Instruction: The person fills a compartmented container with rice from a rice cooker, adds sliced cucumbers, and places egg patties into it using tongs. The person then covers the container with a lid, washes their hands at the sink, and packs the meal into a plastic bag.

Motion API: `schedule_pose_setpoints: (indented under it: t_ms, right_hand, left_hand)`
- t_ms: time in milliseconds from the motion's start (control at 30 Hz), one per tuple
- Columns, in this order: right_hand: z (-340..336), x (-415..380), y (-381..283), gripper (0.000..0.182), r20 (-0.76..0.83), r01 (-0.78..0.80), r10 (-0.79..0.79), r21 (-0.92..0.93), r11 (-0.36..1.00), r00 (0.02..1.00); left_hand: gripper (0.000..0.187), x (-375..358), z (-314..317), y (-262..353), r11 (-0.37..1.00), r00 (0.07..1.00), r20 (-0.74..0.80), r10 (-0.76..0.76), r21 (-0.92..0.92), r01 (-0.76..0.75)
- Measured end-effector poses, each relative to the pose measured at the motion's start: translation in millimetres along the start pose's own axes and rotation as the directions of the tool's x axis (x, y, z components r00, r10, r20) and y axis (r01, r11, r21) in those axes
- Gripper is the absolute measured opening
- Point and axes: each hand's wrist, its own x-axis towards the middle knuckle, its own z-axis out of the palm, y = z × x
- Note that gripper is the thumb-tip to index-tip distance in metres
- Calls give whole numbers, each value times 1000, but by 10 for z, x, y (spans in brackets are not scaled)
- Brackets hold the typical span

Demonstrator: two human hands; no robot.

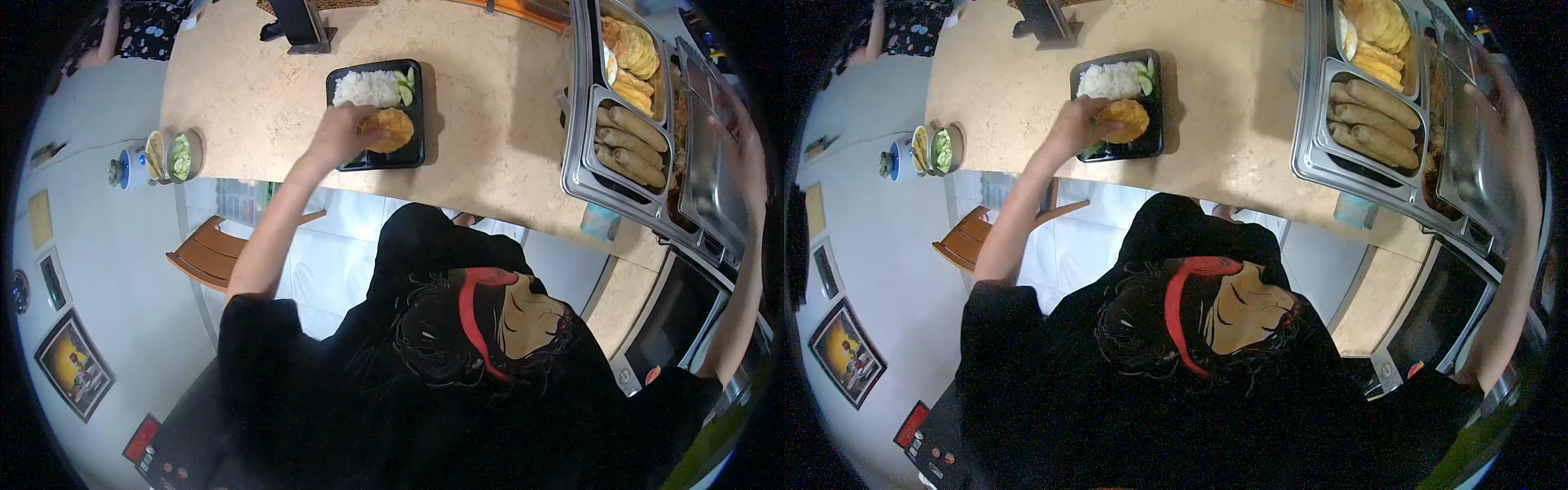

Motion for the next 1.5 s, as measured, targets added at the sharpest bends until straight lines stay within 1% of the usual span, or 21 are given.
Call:
schedule_pose_setpoints:
  t_ms: [67, 133, 200, 267, 300, 333, 400, 500, 533, 600, 633, 667, 700, 767, 833, 900, 967, 1100, 1233, 1300, 1500]
  right_hand:
    - [7, 66, -25, 55, -2, 2, -2, 63, 998, 1000]
    - [76, 131, 11, 55, -92, 40, -31, 96, 995, 995]
    - [159, 219, 166, 54, -177, 76, -57, 102, 992, 983]
    - [184, 313, 344, 53, -205, 196, -193, -9, 981, 959]
    - [64, 277, 209, 53, -201, 194, -193, -15, 981, 960]
    - [-81, 216, 51, 53, 10, 21, -22, 97, 995, 1000]
    - [-240, 149, -121, 52, 126, -47, 24, 180, 983, 992]
    - [-385, 51, -141, 50, -5, 125, -125, 76, 989, 992]
    - [-426, 18, -180, 50, -30, 158, -157, 21, 987, 987]
    - [-375, -30, -208, 45, -55, 215, -222, -112, 970, 974]
    - [-367, -46, -291, 45, -61, 231, -236, -73, 970, 970]
    - [-371, -61, -339, 43, -65, 300, -312, -148, 942, 948]
    - [-359, -60, -371, 42, -63, 369, -391, -217, 904, 918]
    - [-276, -87, -495, 39, -50, 384, -407, -242, 891, 912]
    - [-214, -69, -548, 37, -40, 406, -427, -243, 881, 903]
    - [-167, -34, -583, 24, -86, 460, -513, -336, 822, 854]
    - [-97, -5, -582, 28, -28, 456, -495, -349, 819, 868]
    - [-119, 27, -705, 33, 60, 435, -465, -472, 766, 883]
    - [-58, 38, -749, 35, 30, 418, -452, -440, 795, 892]
    - [14, 17, -754, 35, 26, 438, -498, -514, 737, 867]
    - [-35, 44, -665, 32, -63, 458, -520, -393, 798, 852]
  left_hand:
    - [38, -24, 216, -3, 998, 998, 29, -61, -31, 62]
    - [37, 17, 333, 21, 981, 962, 210, -173, -50, 188]
    - [35, 8, 437, 5, 987, 972, 171, -159, 16, 159]
    - [34, -13, 475, 10, 988, 981, 131, -142, 84, 132]
    - [33, -47, 450, 52, 979, 999, -18, -51, 197, 53]
    - [31, -83, 431, 93, 949, 986, -158, 60, 314, -7]
    - [30, -104, 382, 105, 926, 983, -153, 99, 375, -34]
    - [27, -120, 561, -48, 915, 981, -59, 184, 376, -149]
    - [28, -117, 628, -67, 865, 951, -130, 280, 465, -191]
    - [25, -183, 490, 18, 876, 960, -114, 258, 447, -182]
    - [25, -179, 337, 181, 910, 997, -43, 58, 413, -36]
    - [22, -191, 217, 273, 866, 996, -63, 59, 499, -19]
    - [21, -141, 76, 408, 893, 994, -99, 38, 450, 11]
    - [22, -71, -6, 461, 958, 977, -202, 65, 286, -5]
    - [23, -17, -61, 568, 974, 977, -208, 51, 225, -3]
    - [23, 28, -101, 684, 986, 977, -210, 33, 164, 2]
    - [22, 59, -117, 786, 994, 972, -225, 67, 98, -46]
    - [22, 72, -103, 784, 993, 970, -224, 89, 90, -70]
    - [22, 68, -137, 729, 994, 972, -214, 98, 69, -85]
    - [22, 76, -156, 714, 994, 973, -208, 103, 58, -92]
    - [21, 83, -167, 755, 994, 974, -201, 106, 24, -103]
